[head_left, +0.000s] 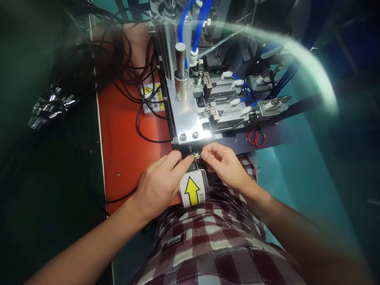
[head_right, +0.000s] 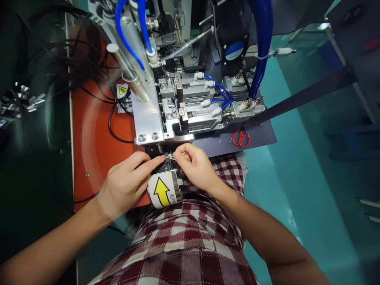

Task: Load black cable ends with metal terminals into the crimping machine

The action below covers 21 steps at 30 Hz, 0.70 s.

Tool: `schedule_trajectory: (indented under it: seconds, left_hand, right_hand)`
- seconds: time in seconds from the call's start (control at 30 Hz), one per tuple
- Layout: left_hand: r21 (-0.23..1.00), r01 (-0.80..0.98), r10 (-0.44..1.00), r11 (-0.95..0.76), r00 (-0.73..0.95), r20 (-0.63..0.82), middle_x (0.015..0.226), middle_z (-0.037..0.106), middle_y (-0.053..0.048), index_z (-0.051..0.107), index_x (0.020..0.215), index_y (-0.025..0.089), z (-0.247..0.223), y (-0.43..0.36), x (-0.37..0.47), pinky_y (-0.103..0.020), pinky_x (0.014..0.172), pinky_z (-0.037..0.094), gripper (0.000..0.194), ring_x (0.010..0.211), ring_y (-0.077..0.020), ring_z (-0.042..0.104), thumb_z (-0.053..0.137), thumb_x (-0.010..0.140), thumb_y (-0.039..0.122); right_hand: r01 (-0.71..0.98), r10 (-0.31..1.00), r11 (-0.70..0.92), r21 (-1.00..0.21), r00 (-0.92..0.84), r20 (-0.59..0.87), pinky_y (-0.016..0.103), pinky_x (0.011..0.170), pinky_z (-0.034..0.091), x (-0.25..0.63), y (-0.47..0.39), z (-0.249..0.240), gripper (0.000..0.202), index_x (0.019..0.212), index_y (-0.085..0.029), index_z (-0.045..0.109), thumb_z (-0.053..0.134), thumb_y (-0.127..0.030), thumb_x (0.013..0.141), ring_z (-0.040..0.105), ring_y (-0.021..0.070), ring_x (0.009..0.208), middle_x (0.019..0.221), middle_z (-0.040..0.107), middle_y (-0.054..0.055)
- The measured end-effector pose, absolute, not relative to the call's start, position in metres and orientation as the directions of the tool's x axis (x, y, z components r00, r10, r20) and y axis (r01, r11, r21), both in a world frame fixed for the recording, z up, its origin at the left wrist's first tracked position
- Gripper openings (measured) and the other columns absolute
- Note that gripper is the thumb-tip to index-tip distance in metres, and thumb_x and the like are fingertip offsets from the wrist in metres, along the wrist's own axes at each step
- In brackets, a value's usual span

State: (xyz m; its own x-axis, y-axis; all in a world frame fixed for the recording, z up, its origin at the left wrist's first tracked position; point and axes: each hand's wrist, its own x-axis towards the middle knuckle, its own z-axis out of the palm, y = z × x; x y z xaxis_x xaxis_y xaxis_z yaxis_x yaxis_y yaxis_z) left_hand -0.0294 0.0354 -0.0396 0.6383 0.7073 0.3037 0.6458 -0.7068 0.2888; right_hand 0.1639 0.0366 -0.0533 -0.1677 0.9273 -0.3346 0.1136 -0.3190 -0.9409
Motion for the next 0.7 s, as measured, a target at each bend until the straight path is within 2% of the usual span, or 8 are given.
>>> schedule_trajectory:
  seconds: [0.7]
  left_hand:
    - [0.261,0.668,0.717,-0.697,0.637,0.282,0.079,0.055,-0.004,0.060,0.115,0.011,-0.0412,0.0347,-0.0298,-0.023,0.055,0.047,0.029,0.065,-0.0137,0.054,0.040,0.094,0.016]
  right_hand:
    - [0.129,0.926,-0.338,-0.932,-0.133,-0.354,0.025,0.048,0.034,0.1617,0.0365,-0.0522,0.019,0.075,-0.020,0.053,0.057,-0.035,0.085,0.042,0.0108,0.049,0.056,0.046,-0.005]
